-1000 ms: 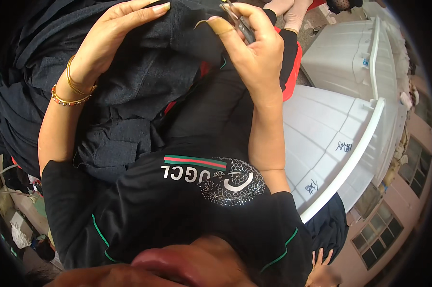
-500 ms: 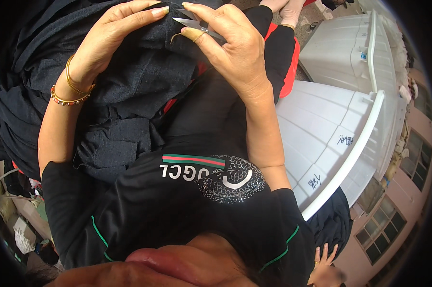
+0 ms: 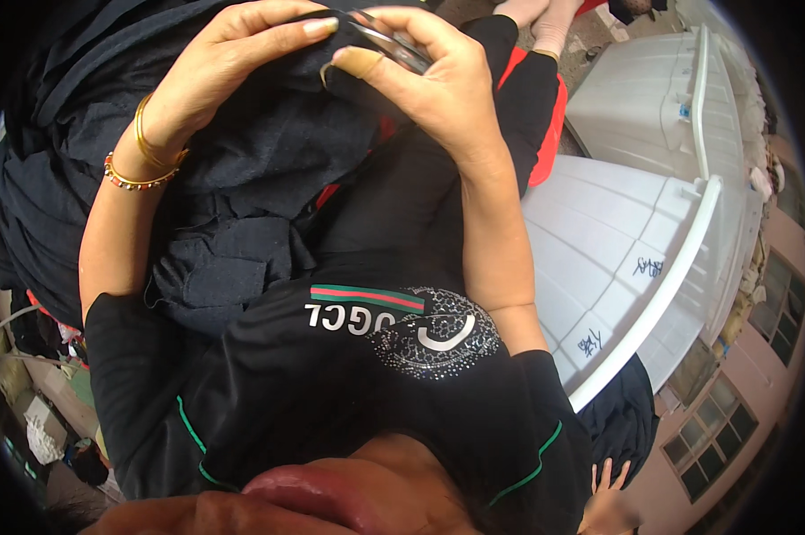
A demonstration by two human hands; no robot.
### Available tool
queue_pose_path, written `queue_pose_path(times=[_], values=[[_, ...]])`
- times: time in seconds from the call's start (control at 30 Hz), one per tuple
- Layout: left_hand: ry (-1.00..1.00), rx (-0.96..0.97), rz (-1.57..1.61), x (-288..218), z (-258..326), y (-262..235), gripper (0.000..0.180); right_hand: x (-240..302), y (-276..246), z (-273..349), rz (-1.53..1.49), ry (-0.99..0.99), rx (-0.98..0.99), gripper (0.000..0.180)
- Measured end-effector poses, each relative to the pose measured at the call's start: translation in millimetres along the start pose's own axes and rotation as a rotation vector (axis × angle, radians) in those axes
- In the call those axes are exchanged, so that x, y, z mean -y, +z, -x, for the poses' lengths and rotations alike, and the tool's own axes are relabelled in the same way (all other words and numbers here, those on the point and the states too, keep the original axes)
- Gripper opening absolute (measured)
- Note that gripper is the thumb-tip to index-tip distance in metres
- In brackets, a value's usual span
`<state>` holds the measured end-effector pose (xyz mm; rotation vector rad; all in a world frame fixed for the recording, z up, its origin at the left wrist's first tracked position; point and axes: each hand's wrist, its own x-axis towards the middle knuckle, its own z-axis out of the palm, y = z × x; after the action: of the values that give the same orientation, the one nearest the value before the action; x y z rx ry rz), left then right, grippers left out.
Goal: Trimming loose threads from black garments using a hand trimmer.
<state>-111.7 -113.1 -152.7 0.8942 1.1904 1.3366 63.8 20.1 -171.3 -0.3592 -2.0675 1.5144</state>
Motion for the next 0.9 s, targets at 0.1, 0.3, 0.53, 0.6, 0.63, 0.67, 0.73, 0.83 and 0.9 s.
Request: queue_pose_path(times=[0.1,0.3,0.53,0.6,0.63,0.67,0.73,0.83,0.9], values=[[0.009,0.012,-0.264,-14,3,-3,0.019,-4,-15,1,0.026,0.001,0.016,0.013],[-0.007,-0.033,-0.219,-32,12,-27,0.023,-3,-38,-7,-0.152,-0.006,-0.133,0.013],[0.492,0.525,0.218,-6,-13,-66,0.020,-29,-23,-24,0.010,-0.064,-0.211,0.012],[0.203,0.249,0.125,-23,3,-52,0.019,-24,-13,-24,0.029,-0.030,-0.199,0.015],[-0.089,-0.026,0.027,-32,11,-45,0.018,-18,-10,-23,0.112,-0.042,-0.155,0.016],[-0.083,-0.015,0.016,-29,9,-47,0.018,-13,-7,-23,0.194,-0.054,-0.112,0.018],[-0.081,-0.017,0.014,-27,11,-47,0.018,6,10,-24,0.177,-0.125,-0.049,0.028],[-0.069,-0.035,-0.010,-18,7,-50,0.018,16,19,-26,0.189,-0.144,0.049,0.034],[0.459,0.483,0.191,-5,-8,-54,0.019,23,24,-29,0.289,-0.256,0.102,0.034]])
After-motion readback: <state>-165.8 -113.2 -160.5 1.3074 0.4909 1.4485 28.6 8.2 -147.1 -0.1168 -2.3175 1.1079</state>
